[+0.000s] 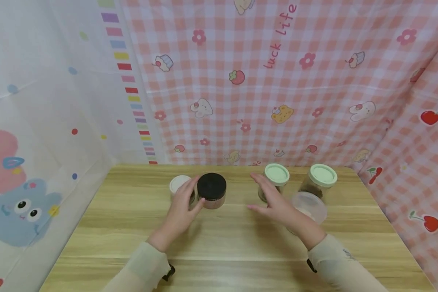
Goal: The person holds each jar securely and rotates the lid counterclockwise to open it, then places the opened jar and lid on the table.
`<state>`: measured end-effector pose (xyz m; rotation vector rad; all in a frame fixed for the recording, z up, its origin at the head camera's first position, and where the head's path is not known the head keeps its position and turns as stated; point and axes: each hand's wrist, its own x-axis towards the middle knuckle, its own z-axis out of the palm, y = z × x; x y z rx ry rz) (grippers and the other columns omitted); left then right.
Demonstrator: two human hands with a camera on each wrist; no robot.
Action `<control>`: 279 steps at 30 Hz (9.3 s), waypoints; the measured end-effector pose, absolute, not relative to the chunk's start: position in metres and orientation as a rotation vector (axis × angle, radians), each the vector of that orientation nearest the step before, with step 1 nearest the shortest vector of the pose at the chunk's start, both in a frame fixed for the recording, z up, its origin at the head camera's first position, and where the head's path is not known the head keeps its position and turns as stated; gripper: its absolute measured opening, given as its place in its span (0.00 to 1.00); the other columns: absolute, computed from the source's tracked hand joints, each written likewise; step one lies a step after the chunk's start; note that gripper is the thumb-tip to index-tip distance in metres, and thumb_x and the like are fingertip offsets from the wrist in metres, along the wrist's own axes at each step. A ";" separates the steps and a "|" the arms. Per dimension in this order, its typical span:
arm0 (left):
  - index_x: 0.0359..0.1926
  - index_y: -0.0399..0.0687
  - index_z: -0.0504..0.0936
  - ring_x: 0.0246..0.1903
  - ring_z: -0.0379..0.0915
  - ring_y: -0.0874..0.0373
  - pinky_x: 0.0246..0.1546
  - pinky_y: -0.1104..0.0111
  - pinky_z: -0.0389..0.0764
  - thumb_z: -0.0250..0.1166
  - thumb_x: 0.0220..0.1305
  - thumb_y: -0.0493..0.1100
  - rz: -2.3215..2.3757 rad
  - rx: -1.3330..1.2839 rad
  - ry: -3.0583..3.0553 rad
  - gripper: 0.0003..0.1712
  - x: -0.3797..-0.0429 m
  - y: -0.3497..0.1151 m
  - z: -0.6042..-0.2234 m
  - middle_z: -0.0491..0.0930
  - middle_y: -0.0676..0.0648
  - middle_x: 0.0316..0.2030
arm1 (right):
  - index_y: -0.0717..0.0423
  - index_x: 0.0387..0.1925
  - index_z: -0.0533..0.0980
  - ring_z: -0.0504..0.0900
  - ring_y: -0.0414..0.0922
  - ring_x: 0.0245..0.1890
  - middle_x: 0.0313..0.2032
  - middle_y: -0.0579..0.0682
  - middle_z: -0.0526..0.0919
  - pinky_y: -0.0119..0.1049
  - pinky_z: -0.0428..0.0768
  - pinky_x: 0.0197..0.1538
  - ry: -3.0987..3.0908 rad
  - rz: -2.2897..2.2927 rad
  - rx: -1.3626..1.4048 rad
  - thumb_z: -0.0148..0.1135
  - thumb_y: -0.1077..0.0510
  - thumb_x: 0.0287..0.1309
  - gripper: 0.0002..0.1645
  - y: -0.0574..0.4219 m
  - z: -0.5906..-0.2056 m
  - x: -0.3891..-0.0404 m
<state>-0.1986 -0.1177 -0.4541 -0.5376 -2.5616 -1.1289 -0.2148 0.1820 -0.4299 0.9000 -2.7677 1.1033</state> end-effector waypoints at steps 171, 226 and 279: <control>0.54 0.37 0.78 0.38 0.78 0.54 0.41 0.63 0.80 0.79 0.36 0.52 -1.319 -0.428 -2.809 0.42 -0.130 -0.074 -0.508 0.83 0.44 0.41 | 0.66 0.59 0.65 0.79 0.54 0.48 0.53 0.61 0.76 0.51 0.78 0.50 -3.062 1.145 0.441 0.82 0.44 0.26 0.58 0.151 -0.475 -0.138; 0.62 0.45 0.69 0.56 0.72 0.51 0.57 0.56 0.73 0.82 0.27 0.57 -1.518 -0.513 -2.830 0.57 -0.154 -0.059 -0.522 0.76 0.45 0.56 | 0.66 0.59 0.67 0.68 0.53 0.51 0.49 0.58 0.68 0.47 0.76 0.52 -3.208 0.437 0.665 0.75 0.32 0.32 0.59 0.111 -0.443 -0.159; 0.62 0.42 0.69 0.55 0.72 0.49 0.56 0.54 0.74 0.82 0.30 0.57 -1.464 -0.525 -2.866 0.56 -0.153 -0.060 -0.522 0.75 0.43 0.55 | 0.64 0.64 0.63 0.67 0.56 0.54 0.56 0.62 0.66 0.48 0.77 0.53 -3.197 0.299 0.805 0.68 0.27 0.38 0.61 0.107 -0.439 -0.159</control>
